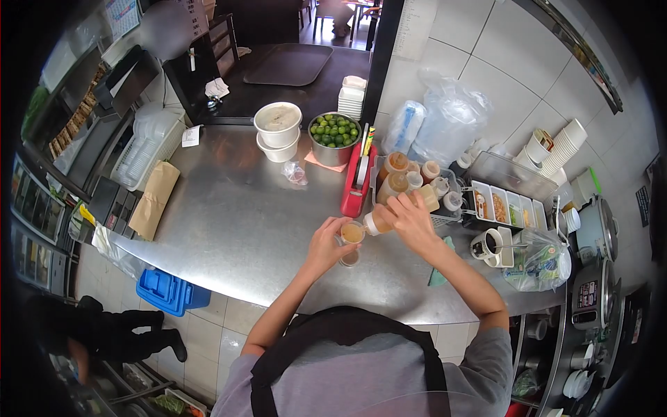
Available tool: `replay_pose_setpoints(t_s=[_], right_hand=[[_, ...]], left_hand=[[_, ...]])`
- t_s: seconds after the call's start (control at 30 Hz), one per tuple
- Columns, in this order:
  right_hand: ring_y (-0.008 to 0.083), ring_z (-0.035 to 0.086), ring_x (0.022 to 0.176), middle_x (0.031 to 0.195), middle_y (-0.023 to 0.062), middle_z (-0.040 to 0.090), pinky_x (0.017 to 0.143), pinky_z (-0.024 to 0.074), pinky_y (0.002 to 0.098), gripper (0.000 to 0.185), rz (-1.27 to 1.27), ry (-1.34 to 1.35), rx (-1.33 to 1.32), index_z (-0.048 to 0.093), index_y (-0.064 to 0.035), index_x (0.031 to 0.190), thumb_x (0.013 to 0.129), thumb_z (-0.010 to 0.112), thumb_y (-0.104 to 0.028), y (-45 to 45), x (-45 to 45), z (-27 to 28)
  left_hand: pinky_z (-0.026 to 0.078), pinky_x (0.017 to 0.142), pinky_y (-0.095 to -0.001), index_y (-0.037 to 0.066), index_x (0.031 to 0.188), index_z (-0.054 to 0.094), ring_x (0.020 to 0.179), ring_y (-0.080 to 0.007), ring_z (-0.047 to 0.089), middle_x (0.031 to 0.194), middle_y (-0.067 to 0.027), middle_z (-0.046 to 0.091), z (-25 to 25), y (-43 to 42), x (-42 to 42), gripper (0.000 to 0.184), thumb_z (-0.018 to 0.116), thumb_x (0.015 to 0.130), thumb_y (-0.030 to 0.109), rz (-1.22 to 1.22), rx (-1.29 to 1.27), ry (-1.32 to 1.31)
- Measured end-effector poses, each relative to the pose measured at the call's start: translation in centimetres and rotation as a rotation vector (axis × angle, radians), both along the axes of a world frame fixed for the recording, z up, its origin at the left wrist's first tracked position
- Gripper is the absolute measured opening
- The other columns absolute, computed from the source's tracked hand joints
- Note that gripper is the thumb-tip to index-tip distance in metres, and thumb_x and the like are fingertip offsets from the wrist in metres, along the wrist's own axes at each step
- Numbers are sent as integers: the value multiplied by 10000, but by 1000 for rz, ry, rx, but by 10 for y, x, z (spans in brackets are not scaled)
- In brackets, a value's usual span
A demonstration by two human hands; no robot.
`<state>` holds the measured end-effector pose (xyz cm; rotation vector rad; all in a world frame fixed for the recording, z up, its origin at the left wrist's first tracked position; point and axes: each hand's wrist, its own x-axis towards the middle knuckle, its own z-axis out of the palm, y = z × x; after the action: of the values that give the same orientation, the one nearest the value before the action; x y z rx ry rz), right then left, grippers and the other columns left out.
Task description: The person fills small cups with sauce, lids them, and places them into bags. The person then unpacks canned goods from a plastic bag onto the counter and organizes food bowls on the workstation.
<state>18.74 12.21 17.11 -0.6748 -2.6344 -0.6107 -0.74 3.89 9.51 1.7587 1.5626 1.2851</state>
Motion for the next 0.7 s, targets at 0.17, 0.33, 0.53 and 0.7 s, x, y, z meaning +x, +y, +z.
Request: replay_pose_setpoints(t_s=[0.17,0.33,0.53,0.7], right_hand=[[170,484,867,850,0,483,887,354,419,293,-55,44,-77,613,-144,995,707,565,-119,-7,6,-6],[208,491,860,854,14,509,859,352,389,429,-141,168,-389,623,-148,1024,609,666,-49,-13,19,-24],[196,542,994,1066,34,581,893,410,352,620,13,619,-1152,576,-89,1146,567,798,-108,-13,39,-58],[134,574,967,1063,47,615,855,447,305,553,-30,932,-1301,572,-36,1128,636,805,-131,-13,59,-35]], left_hand=[[480,707,-316,45,1073,600,761,-205,581,952,-77,594,2,-1,1,527,798,599,165,-15,-25,-18],[477,711,-309,41,1074,607,781,-196,587,952,-77,603,5,-3,3,522,798,604,164,-27,-39,-34],[454,667,-279,53,1088,611,797,-166,590,966,-55,609,23,-5,7,536,807,608,188,-60,-38,-84],[486,727,-305,23,1073,602,827,-196,607,1009,-99,605,50,-9,11,518,804,611,146,-105,16,-95]])
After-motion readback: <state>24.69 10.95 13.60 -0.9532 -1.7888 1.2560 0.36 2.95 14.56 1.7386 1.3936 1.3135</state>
